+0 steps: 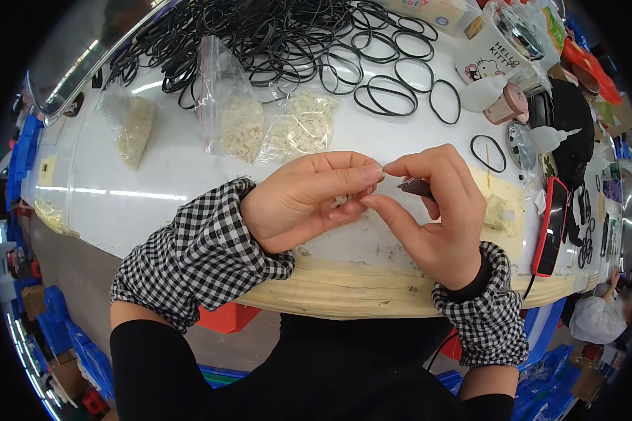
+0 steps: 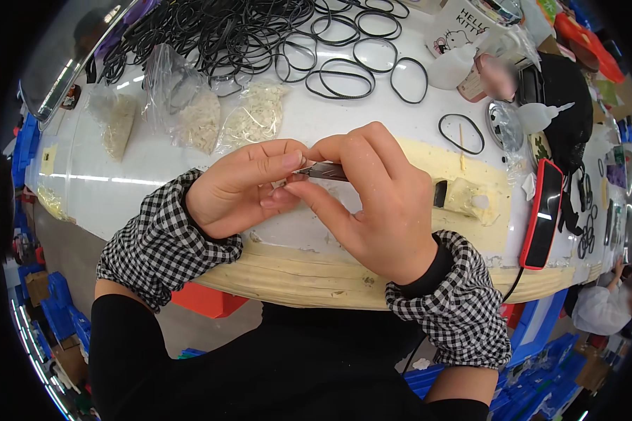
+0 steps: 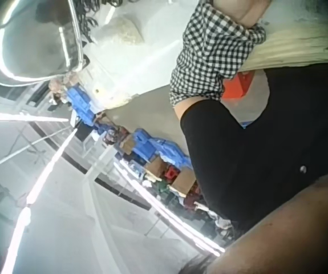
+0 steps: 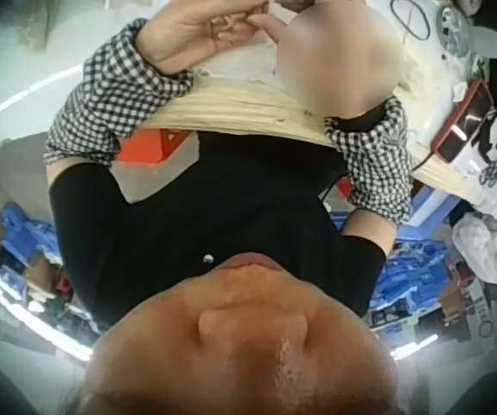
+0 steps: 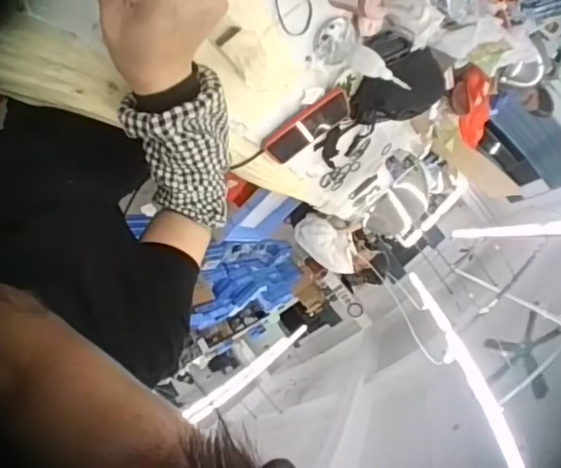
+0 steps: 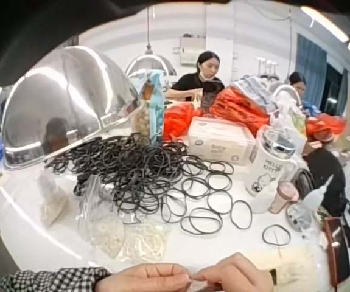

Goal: Assembling small plastic and metal components at a workbench.

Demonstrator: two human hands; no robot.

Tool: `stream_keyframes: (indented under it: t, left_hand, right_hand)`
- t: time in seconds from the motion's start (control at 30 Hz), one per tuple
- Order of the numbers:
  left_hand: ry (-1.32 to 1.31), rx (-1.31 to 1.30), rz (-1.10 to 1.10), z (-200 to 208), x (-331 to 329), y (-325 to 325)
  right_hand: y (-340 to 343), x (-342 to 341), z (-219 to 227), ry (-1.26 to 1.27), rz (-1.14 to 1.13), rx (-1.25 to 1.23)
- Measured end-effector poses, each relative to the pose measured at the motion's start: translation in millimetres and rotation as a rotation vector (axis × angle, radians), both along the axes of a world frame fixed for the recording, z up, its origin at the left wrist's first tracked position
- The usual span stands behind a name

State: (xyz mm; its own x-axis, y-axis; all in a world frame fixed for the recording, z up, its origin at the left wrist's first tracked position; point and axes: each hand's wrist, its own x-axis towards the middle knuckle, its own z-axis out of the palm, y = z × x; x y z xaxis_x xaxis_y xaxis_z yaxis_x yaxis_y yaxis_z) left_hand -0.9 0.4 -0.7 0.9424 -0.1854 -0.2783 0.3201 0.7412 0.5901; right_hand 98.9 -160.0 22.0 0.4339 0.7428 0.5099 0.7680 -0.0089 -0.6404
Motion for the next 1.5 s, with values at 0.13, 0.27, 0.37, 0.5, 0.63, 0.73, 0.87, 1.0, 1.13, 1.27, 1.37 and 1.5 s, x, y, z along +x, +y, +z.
stream_keyframes:
  t: [0.13, 0.27, 0.37, 0.5, 0.63, 0.73, 0.87, 1.0, 1.13, 1.27, 1.37, 1.5]
  left_hand:
    - [-0.009, 0.033, 0.002, 2.2, -3.0, -1.0]
    - [0.015, 0.117, 0.037, 5.0, -2.0, -2.6]
    - [0.002, 0.091, 0.057, 1.0, -2.2, 0.1]
    - [0.002, 0.085, 0.078, 1.8, -2.3, 0.3]
    - [-0.010, 0.062, 0.095, 0.7, -3.0, 1.0]
    - [-0.061, 0.057, 0.061, -1.2, -4.1, 1.4]
    - [-0.091, 0.035, 0.033, -0.8, -3.4, 0.6]
    - [-0.105, 0.039, 0.029, -2.1, -3.9, 0.5]
    - [-0.106, 0.035, 0.026, -2.4, -3.5, 0.3]
    - [-0.111, 0.043, 0.022, -3.1, -3.5, 0.9]
    - [-0.098, 0.063, 0.021, -1.2, -3.4, 0.3]
    - [-0.116, 0.065, 0.007, -1.7, -3.9, 0.7]
  right_hand:
    - [-0.6, 0.5, 0.3, -0.080, -0.022, -0.011]
    - [-0.3, 1.0, -5.1, -0.117, -0.020, 0.032]
    - [1.2, 0.8, -7.2, -0.128, -0.015, 0.070]
    - [-1.3, 2.1, -8.8, -0.170, -0.021, -0.001]
    - [0.8, 0.8, -0.2, -0.118, -0.048, -0.103]
    - [0.5, 0.5, -2.7, -0.136, -0.083, -0.179]
    - [-0.9, 0.8, -8.9, -0.147, -0.095, -0.185]
    - [-1.9, 0.3, -7.0, -0.122, -0.078, -0.207]
    - [-1.6, 0.0, -5.6, -0.121, -0.083, -0.207]
    - [-2.3, -0.5, -3.2, -0.119, -0.082, -0.247]
    - [-2.9, -0.2, -2.6, -0.113, -0.078, -0.265]
    - [-4.2, 0.4, -1.8, -0.112, -0.067, -0.291]
